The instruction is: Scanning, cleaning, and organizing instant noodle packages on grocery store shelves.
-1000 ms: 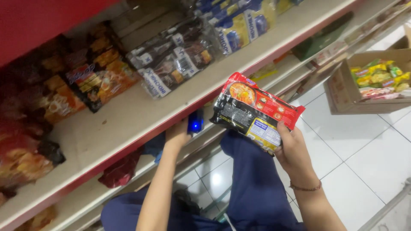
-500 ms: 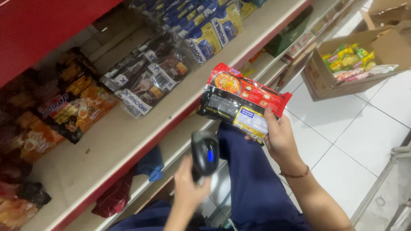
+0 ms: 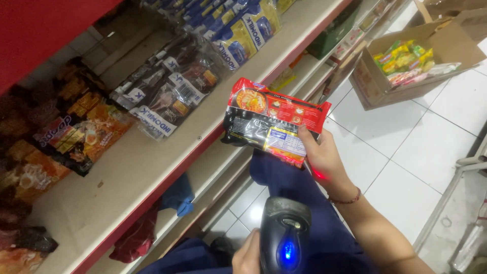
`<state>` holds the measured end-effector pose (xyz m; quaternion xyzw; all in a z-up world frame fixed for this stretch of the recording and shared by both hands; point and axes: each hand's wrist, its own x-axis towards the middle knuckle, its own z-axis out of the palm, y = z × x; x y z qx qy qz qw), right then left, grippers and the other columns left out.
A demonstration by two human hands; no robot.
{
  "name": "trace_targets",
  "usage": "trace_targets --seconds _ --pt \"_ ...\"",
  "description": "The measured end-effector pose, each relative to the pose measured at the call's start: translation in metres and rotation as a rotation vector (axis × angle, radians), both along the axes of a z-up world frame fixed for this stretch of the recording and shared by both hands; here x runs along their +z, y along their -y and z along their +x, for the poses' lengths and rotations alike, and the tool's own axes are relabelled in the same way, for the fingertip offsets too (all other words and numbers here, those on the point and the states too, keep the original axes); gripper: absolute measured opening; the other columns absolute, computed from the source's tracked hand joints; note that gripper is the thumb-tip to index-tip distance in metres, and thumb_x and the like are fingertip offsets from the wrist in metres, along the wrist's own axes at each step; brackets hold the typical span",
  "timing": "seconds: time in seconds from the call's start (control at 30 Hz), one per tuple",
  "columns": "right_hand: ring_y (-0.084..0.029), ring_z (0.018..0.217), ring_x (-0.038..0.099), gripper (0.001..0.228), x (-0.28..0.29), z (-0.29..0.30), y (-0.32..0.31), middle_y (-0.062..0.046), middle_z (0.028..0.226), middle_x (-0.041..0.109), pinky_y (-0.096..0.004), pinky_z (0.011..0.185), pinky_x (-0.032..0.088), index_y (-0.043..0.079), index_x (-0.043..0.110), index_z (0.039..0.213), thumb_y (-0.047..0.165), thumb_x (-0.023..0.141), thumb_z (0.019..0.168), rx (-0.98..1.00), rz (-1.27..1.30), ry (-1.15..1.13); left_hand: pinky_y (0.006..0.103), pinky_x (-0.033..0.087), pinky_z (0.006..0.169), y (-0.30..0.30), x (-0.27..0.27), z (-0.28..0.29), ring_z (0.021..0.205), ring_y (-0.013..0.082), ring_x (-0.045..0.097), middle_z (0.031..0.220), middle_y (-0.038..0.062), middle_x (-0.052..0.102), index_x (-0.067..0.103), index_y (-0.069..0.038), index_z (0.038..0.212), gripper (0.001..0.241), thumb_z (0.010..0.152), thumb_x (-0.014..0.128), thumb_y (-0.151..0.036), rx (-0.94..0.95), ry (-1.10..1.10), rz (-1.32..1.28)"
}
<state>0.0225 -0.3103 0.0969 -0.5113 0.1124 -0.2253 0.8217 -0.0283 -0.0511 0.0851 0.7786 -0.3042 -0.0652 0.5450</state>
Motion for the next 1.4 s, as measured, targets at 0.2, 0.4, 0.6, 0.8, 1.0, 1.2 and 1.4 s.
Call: trace_targets --seconds 0.2,0.4,0.6,0.8,1.0,1.2,1.4 --pt "-0.017 0.103 0.072 0.036 0.000 0.001 0.001 -0.015 0.121 0.071 -0.034 0.090 0.059 -0.009 0.058 0.129 0.020 0.051 0.108 0.011 0.039 -0.024 0.0313 0.062 0.070 0.002 0.020 0.007 0.079 0.0233 0.080 0.084 0.014 0.071 0.073 0.003 0.109 0.023 0.088 0.065 -0.002 0.003 -0.052 0.078" --pt "-0.018 0.090 0.073 0.035 -0.010 -0.010 0.001 -0.015 0.113 0.072 -0.034 0.074 0.059 -0.007 0.059 0.127 0.021 0.052 0.106 0.005 0.059 -0.051 0.0312 0.054 0.092 0.007 -0.105 0.034 0.106 0.0189 0.069 0.123 0.008 0.066 0.040 -0.003 0.134 0.074 0.076 0.085 -0.004 0.422 -0.063 -0.456" --pt "-0.015 0.093 0.071 0.033 -0.041 -0.014 0.010 -0.017 0.112 0.075 -0.031 0.081 0.059 -0.007 0.065 0.123 0.017 0.059 0.103 0.132 -0.141 -0.322 0.0386 0.060 0.086 0.055 -0.001 0.077 0.100 0.0188 0.069 0.115 0.008 0.066 0.055 -0.004 0.130 0.046 0.086 0.065 0.004 0.633 -0.672 -0.947" --pt "-0.017 0.104 0.068 0.096 -0.001 -0.022 0.019 -0.008 0.131 0.063 -0.036 0.079 0.062 0.005 0.031 0.155 -0.013 0.080 0.074 0.767 -0.061 -0.047 0.0371 0.058 0.085 0.051 -0.044 0.074 0.096 0.0191 0.067 0.111 0.009 0.066 0.056 -0.002 0.125 0.037 0.090 0.066 0.007 0.664 -0.602 -1.003" --pt "-0.015 0.091 0.071 0.128 -0.061 -0.037 0.029 -0.008 0.119 0.068 -0.031 0.074 0.062 0.018 0.003 0.163 -0.019 0.077 0.066 0.685 -0.121 -0.316 0.0366 0.059 0.089 0.049 -0.086 0.068 0.101 0.0205 0.068 0.111 0.010 0.066 0.057 -0.003 0.118 0.035 0.088 0.069 0.008 0.703 -0.758 -0.967" --pt "-0.009 0.070 0.063 0.096 -0.149 -0.050 0.018 -0.006 0.080 0.066 -0.025 0.058 0.049 0.012 0.027 0.157 -0.014 0.077 0.078 0.368 -0.155 -0.323 0.0447 0.062 0.082 0.048 -0.118 0.079 0.097 0.0276 0.070 0.105 0.012 0.066 0.055 -0.007 0.112 0.032 0.085 0.066 0.007 0.801 -0.979 -0.873" --pt "-0.014 0.103 0.071 0.034 -0.183 -0.061 0.015 -0.009 0.113 0.074 -0.028 0.090 0.059 -0.002 0.069 0.121 -0.010 0.070 0.089 0.396 -0.100 -0.326 0.0365 0.061 0.081 0.043 -0.166 0.087 0.099 0.0202 0.068 0.110 0.007 0.060 0.056 -0.007 0.120 0.042 0.084 0.072 0.008 0.738 -0.905 -0.834"
